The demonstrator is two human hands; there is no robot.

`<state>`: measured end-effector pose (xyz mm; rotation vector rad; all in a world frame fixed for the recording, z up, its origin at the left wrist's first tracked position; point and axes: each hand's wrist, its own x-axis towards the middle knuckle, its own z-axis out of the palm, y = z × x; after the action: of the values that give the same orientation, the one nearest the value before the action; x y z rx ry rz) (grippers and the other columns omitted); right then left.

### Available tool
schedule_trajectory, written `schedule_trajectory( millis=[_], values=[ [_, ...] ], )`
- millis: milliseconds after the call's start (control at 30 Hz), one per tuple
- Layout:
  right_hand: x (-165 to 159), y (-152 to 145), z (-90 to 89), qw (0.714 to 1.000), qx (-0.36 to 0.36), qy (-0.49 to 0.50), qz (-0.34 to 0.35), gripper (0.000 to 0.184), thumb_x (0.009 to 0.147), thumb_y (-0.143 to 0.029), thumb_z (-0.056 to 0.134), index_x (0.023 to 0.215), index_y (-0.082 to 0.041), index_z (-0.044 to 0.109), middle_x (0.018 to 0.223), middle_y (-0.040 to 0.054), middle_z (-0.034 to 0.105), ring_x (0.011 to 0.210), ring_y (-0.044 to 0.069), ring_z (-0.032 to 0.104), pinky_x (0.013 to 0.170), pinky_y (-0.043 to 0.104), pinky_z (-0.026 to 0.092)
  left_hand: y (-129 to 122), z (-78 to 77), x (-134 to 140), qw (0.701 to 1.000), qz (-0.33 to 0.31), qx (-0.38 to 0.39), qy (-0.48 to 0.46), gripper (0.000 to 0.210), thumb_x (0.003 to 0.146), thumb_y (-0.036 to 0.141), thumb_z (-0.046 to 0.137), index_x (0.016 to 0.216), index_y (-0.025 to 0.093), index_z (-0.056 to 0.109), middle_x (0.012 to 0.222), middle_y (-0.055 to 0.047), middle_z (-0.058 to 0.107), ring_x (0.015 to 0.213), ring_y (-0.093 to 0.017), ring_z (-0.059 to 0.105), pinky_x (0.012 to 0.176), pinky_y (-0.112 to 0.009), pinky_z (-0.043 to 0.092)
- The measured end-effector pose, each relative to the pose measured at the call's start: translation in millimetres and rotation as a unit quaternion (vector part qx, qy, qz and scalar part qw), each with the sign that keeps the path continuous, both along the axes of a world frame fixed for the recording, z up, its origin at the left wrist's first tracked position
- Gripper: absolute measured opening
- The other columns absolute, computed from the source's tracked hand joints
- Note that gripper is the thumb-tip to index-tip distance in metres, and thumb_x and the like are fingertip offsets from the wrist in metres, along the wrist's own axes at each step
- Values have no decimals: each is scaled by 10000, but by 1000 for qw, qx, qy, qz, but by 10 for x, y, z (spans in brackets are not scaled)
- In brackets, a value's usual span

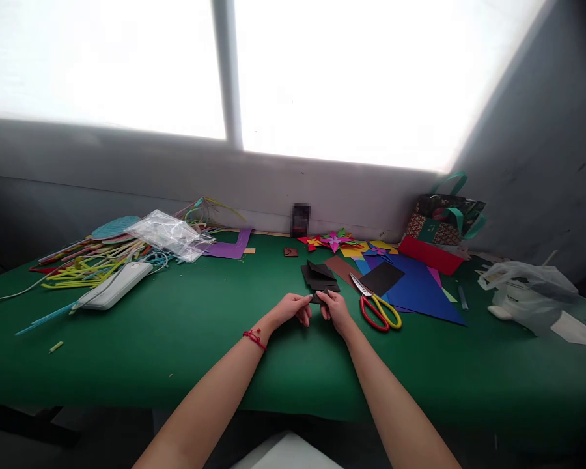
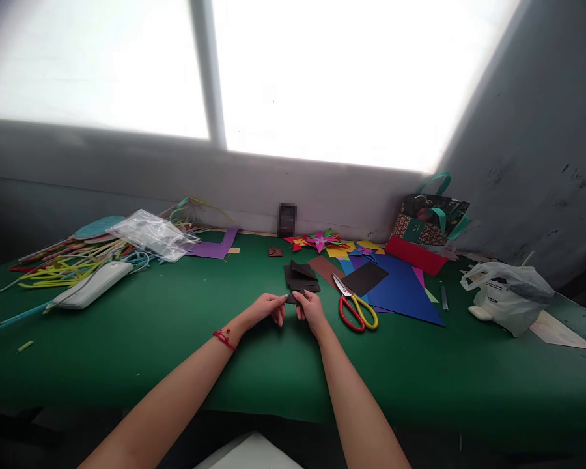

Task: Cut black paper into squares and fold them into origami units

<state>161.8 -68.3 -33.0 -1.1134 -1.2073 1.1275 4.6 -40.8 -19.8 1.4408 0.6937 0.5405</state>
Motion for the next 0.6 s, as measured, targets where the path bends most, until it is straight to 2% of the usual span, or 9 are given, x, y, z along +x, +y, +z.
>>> schedule_trajectory(
  millis=[233,367,533,600],
  values=[
    [-16,-48,8,1000,18,0,14,285,728,-447,543,646,-184,470,354,-68,429,267,71,370,298,188,225,1,-48,-34,1000,10,20,-3,502,748,565,410,586,111,551,433,-18,556,412,-105,534,484,-211,357],
    [-1,-62,30,1000,15,-6,25,275,723,-451,551,684,-185,495,340,-94,358,238,64,319,273,195,165,-23,-69,-27,999,17,29,-6,499,752,559,410,583,112,553,422,-15,549,415,-108,538,478,-206,356],
    [-3,-61,43,1000,21,-9,14,291,703,-458,569,655,-183,487,407,-81,399,244,42,275,280,206,134,-62,-68,-14,999,29,37,-10,496,743,562,421,604,108,563,456,-24,563,442,-114,556,476,-201,360],
    [-10,-62,44,1000,20,-17,5,302,699,-471,567,643,-189,476,377,-87,373,241,48,253,286,216,120,-73,-60,-10,999,33,42,-11,495,749,561,411,621,109,565,465,-30,572,450,-116,558,477,-201,356]
  ],
)
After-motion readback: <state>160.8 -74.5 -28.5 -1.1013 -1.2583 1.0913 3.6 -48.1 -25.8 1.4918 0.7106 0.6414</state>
